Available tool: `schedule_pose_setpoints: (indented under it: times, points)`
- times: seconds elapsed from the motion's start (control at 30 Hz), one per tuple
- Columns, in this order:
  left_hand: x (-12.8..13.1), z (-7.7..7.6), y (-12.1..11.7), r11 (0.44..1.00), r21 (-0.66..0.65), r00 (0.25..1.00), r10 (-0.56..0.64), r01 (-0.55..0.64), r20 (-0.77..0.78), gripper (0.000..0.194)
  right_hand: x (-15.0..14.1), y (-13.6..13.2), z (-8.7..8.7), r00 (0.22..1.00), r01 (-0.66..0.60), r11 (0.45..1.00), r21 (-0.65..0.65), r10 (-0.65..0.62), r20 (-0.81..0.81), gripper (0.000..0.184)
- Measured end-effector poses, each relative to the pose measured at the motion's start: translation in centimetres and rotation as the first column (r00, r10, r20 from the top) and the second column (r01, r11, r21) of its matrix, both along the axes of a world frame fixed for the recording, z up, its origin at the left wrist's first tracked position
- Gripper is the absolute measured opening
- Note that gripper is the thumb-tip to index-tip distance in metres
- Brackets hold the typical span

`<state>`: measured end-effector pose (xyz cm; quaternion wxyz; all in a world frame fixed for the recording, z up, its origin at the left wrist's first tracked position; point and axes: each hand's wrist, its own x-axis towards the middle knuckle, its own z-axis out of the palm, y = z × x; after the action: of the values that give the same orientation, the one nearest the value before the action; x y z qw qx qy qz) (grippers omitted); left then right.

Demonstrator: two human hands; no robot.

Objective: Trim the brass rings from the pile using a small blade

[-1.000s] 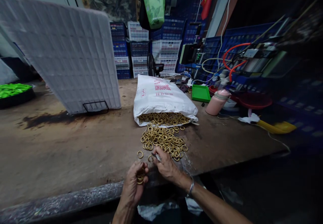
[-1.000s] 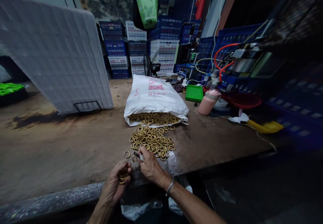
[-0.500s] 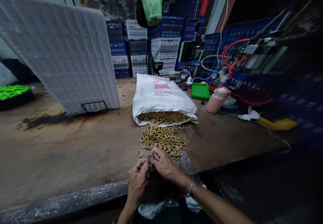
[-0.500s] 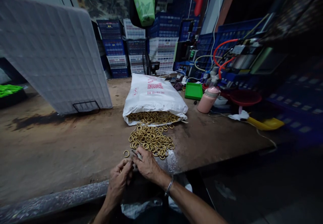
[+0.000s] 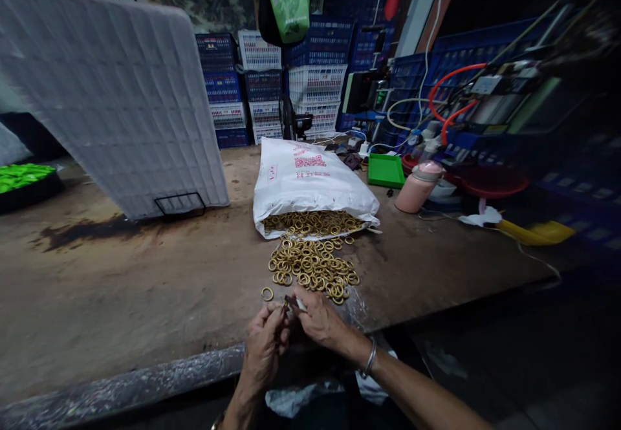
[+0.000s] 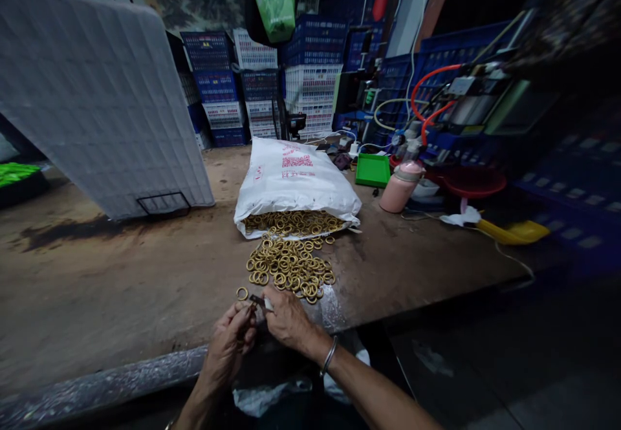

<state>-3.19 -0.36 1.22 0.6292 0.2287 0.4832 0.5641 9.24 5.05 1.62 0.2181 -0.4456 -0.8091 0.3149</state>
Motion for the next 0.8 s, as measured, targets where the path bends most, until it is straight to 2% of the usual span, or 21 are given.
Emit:
schedule_pose_setpoints:
  times: [0.13, 0.33, 0.57, 0.67, 0.8]
  points:
    - [0.0, -0.4, 0.1, 0.999, 0.037, 0.998, 0.018, -0.015, -0.059, 0.031, 0.3, -0.6, 0.3, 0.977, -0.111, 0.991, 0.073, 0.096, 0.189, 0.023]
    - [-0.4, -0.8, 0.0, 0.999, 0.032, 0.990, 0.002, 0.003, -0.144, 0.030, 0.1, -0.4, -0.5, 0.946, -0.136, 0.986, 0.100, 0.099, 0.308, 0.029]
    - [-0.2, 1.7, -2.2, 0.995, -0.053, 0.987, -0.078, 0.086, 0.143, 0.027, -0.6, 1.3, -1.5, 0.909, -0.030, 0.990, 0.139, -0.031, 0.415, 0.027]
    - [-1.0, 1.4, -2.7, 0.998, -0.046, 0.968, -0.019, 0.031, 0.251, 0.024, -1.8, 1.5, -1.6, 0.914, -0.022, 0.988, 0.154, -0.042, 0.404, 0.025]
    - [-2.6, 0.1, -2.8, 0.994, -0.091, 0.956, 0.080, -0.057, 0.283, 0.022, -3.9, 1.5, -1.6, 0.922, -0.004, 0.985, 0.172, -0.063, 0.383, 0.025]
